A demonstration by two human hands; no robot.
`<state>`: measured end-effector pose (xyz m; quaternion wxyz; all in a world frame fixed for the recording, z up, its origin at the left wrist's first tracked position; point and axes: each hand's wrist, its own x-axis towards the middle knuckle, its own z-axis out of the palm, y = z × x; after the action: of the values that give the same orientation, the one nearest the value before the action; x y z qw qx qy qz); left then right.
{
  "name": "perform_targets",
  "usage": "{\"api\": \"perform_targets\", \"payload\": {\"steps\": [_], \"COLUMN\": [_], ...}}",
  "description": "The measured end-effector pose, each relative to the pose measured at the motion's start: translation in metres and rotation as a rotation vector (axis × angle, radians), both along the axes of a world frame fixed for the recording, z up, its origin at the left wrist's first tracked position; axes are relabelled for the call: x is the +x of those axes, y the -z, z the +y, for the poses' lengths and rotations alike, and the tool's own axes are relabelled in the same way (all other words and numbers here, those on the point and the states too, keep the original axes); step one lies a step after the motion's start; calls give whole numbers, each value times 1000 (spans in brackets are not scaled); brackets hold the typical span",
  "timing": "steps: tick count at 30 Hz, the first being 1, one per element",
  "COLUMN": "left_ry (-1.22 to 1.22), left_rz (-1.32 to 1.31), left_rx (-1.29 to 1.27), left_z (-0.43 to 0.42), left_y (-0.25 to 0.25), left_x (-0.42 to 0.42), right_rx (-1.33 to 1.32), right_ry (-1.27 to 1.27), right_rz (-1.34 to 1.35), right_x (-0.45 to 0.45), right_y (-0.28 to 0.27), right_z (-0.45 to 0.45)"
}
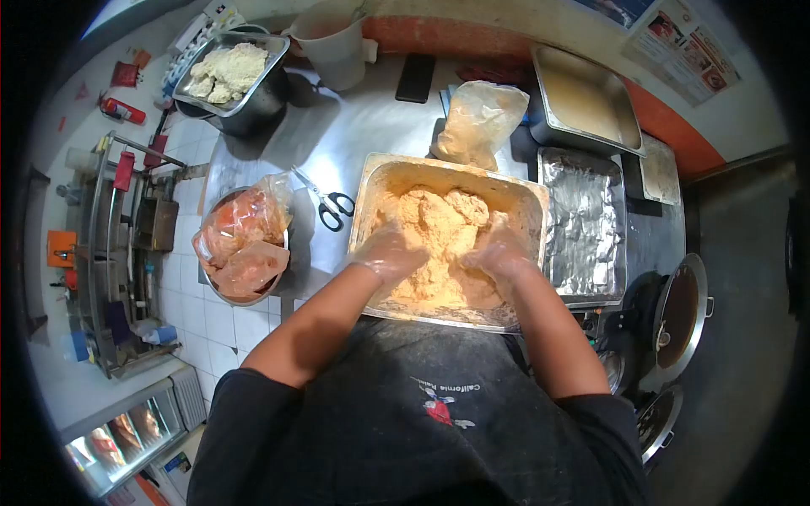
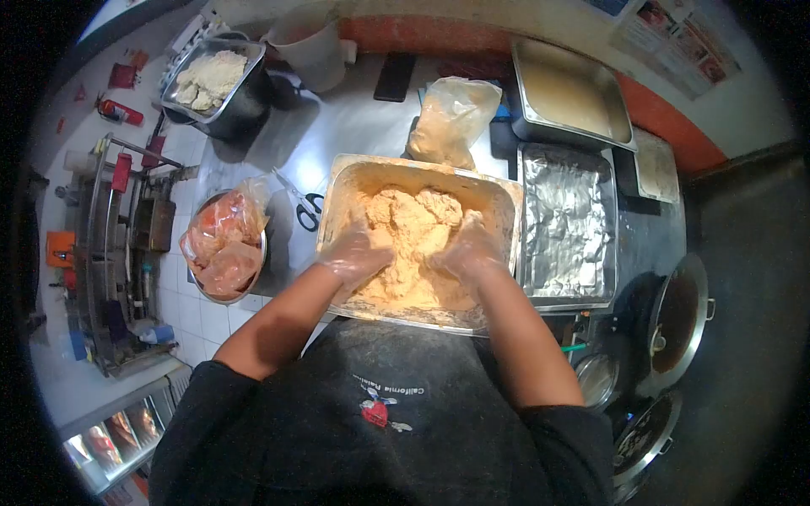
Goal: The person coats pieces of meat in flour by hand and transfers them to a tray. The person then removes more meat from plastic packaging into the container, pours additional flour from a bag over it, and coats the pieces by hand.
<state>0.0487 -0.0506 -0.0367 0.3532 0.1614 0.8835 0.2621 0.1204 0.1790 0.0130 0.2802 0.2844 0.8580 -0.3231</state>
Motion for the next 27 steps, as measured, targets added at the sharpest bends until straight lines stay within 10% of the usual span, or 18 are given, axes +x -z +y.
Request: {"api": "perform_targets", "payload": {"steps": [9, 12, 17, 22, 27], "left_ry": [48, -44, 159, 294, 22], "left_rz": [-114, -231, -168, -14, -252], "left_rx": [-3, 63, -265, -273, 412], "left_z": [20, 17, 14, 19, 10], "left_y": [-14, 29, -62, -21, 26], "left_x": [-20, -23, 12, 33, 19], "right_rx": [-883, -209, 282, 125, -75], "right_ry": [112, -195, -585, -504, -486], "right_rz": [244, 17, -214, -266, 149], "right_x": [-11, -11, 25, 35, 28], "right_y": [50, 22, -7, 35, 49], "right_z": [-4, 4, -18, -29, -23]}}
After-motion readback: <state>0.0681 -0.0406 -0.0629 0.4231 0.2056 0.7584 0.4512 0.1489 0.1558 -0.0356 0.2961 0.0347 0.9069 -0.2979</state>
